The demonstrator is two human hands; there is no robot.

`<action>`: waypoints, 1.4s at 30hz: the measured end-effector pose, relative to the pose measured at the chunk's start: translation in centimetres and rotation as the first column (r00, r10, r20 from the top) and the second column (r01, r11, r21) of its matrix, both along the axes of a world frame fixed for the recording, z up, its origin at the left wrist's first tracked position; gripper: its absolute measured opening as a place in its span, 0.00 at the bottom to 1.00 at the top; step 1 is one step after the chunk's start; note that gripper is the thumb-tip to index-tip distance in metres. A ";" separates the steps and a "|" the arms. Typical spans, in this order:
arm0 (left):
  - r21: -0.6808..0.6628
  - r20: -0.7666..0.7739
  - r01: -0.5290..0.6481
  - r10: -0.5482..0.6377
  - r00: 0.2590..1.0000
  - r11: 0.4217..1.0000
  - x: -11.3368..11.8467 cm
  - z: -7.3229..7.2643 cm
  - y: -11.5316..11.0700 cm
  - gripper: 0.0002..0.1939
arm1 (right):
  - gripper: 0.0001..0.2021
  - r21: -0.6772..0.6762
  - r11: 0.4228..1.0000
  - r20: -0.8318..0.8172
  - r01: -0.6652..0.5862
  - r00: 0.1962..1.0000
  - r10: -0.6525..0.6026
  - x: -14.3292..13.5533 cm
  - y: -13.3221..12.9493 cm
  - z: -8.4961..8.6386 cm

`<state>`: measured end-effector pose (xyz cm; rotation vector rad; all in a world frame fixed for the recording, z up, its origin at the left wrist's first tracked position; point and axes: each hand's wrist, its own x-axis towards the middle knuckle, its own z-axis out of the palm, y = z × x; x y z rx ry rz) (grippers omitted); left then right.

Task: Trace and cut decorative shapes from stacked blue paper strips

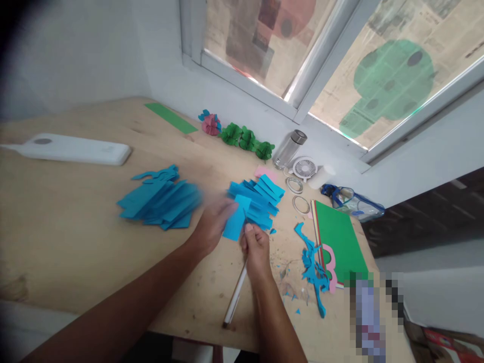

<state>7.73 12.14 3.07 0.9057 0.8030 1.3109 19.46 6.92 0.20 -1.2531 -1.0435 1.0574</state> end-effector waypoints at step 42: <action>-0.049 -0.027 0.056 -0.057 0.998 0.997 -0.3 -0.1 0.0 0.12 | 0.23 -0.018 0.995 0.180 0.099 0.979 -0.095 0.5 0.0 -0.7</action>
